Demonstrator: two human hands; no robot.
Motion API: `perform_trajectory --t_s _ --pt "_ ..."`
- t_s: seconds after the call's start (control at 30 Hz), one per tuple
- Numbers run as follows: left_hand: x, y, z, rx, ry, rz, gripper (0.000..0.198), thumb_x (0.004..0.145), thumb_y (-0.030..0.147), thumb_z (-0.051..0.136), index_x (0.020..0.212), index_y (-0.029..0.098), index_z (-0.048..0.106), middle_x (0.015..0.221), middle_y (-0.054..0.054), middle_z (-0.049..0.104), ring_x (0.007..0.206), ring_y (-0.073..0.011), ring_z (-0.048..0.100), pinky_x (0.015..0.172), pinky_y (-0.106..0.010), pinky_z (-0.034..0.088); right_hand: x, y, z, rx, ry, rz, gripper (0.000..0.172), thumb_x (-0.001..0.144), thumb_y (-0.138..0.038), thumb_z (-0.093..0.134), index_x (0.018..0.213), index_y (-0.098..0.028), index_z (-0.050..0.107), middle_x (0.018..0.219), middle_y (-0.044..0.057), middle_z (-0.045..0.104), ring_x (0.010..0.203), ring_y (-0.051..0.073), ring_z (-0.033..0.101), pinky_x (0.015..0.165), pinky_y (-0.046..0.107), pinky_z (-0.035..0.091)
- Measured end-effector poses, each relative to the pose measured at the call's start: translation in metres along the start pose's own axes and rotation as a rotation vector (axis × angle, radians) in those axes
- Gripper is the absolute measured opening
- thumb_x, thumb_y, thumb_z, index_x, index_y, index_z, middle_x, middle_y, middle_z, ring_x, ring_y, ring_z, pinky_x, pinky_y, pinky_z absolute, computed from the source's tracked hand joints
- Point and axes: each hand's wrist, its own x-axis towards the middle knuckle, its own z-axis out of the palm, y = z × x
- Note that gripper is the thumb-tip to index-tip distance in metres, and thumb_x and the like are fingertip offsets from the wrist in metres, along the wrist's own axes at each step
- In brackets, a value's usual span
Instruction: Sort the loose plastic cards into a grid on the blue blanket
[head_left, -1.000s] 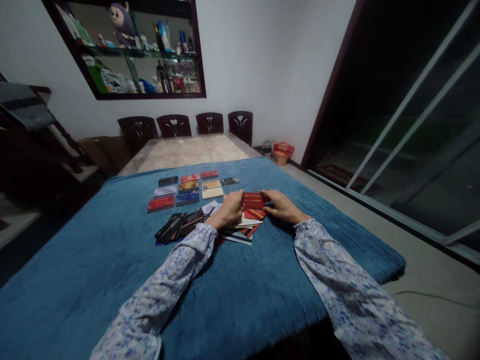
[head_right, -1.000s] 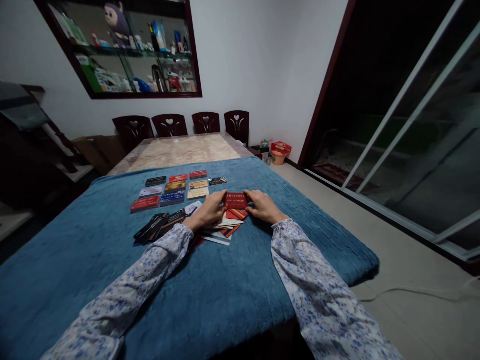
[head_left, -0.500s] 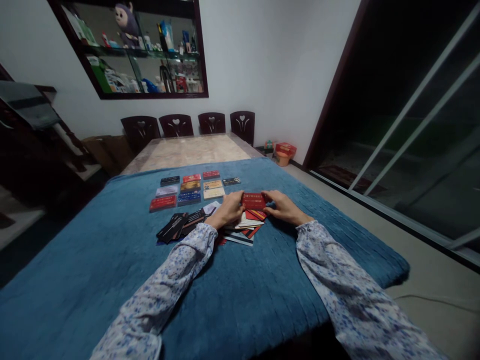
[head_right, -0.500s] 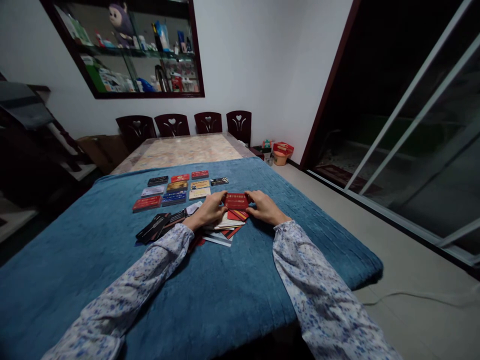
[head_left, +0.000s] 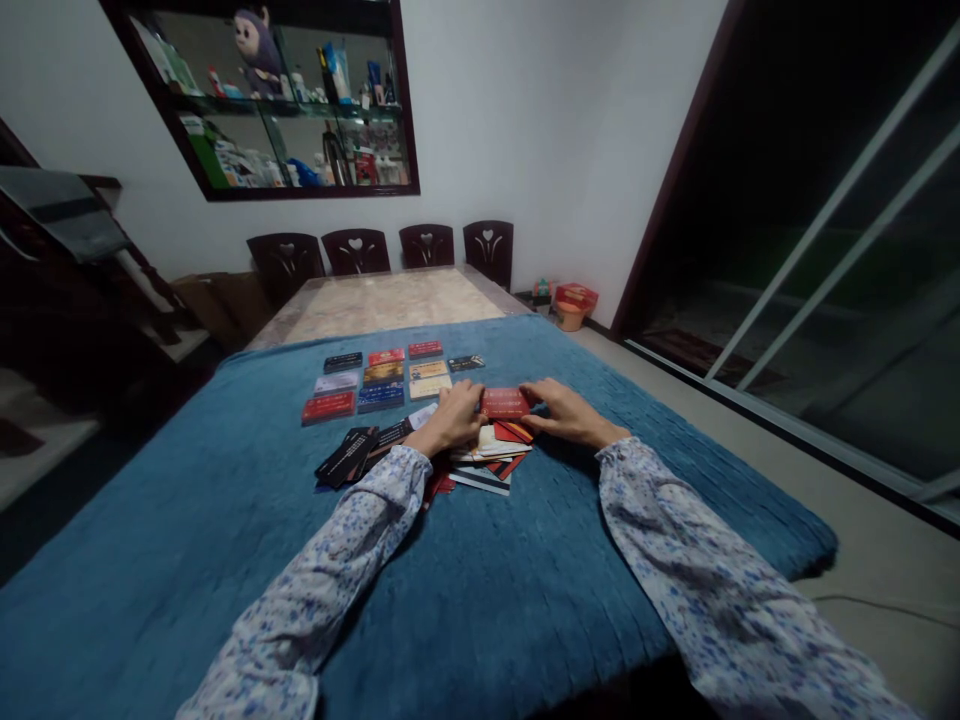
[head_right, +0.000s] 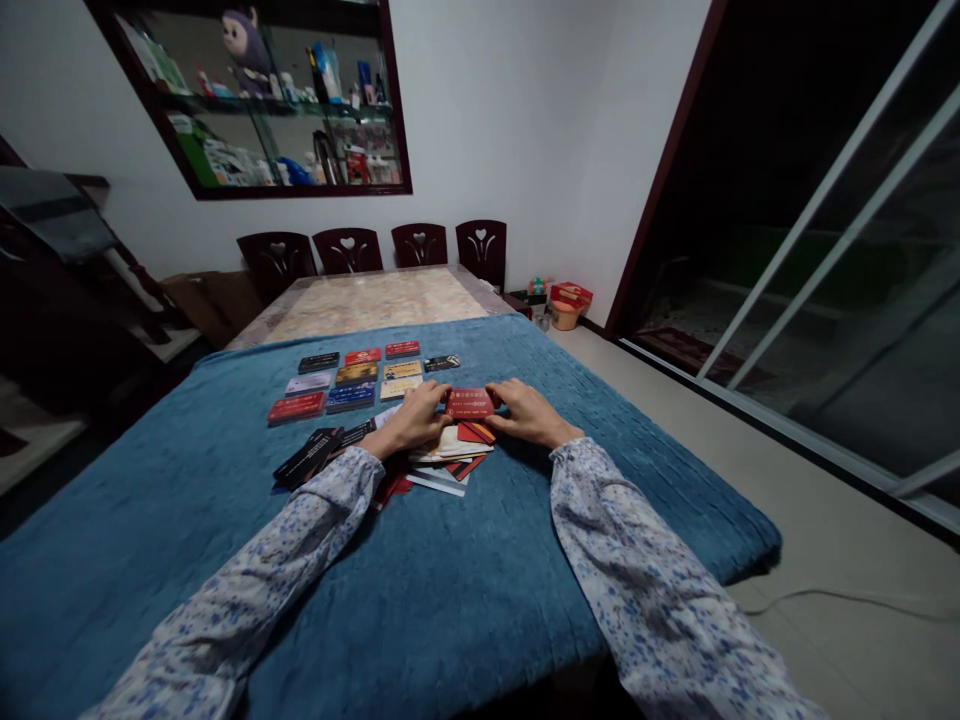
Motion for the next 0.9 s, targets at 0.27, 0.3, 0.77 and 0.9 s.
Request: perform_trajectory --t_s 0.27,0.3,0.77,0.9 --pt "-0.002 -0.003 -0.012 0.040 -0.046 -0.014 0.024 0.086 0.023 0.065 0.109 0.017 0.062 0.117 -0.015 0.061 0.112 -0.0325 0.058 0.096 -0.046 0.045 0.011 -0.001 -0.008 0.011 -0.068 -0.007 0.040 0.089 -0.039 0.071 0.123 -0.018 0.068 0.100 0.010 0.069 0.093 0.024 0.061 0.082 0.036 0.047" --pt "-0.003 -0.005 -0.015 0.044 -0.052 -0.009 0.023 0.087 0.022 0.064 0.109 0.017 0.062 0.116 -0.015 0.061 0.112 -0.0326 0.058 0.096 -0.046 0.045 0.013 0.000 -0.008 0.016 -0.074 -0.011 0.041 0.088 -0.039 0.072 0.124 -0.018 0.068 0.101 0.010 0.069 0.093 0.025 0.061 0.083 0.036 0.048" --pt "0.005 -0.041 -0.035 0.052 -0.060 -0.048 0.029 0.084 0.021 0.063 0.113 0.019 0.063 0.120 -0.015 0.063 0.115 -0.0339 0.059 0.101 -0.048 0.044 0.062 0.000 -0.002 0.021 -0.148 -0.076 0.042 0.086 -0.043 0.074 0.118 -0.015 0.072 0.102 0.012 0.070 0.095 0.025 0.062 0.084 0.036 0.047" --pt "0.006 -0.050 -0.038 0.071 -0.060 -0.058 0.027 0.084 0.020 0.063 0.112 0.019 0.063 0.120 -0.014 0.064 0.117 -0.0338 0.059 0.102 -0.047 0.044 0.078 0.000 0.002 0.033 -0.142 -0.114 0.035 0.085 -0.039 0.074 0.113 -0.018 0.073 0.099 0.009 0.071 0.093 0.024 0.062 0.084 0.035 0.047"
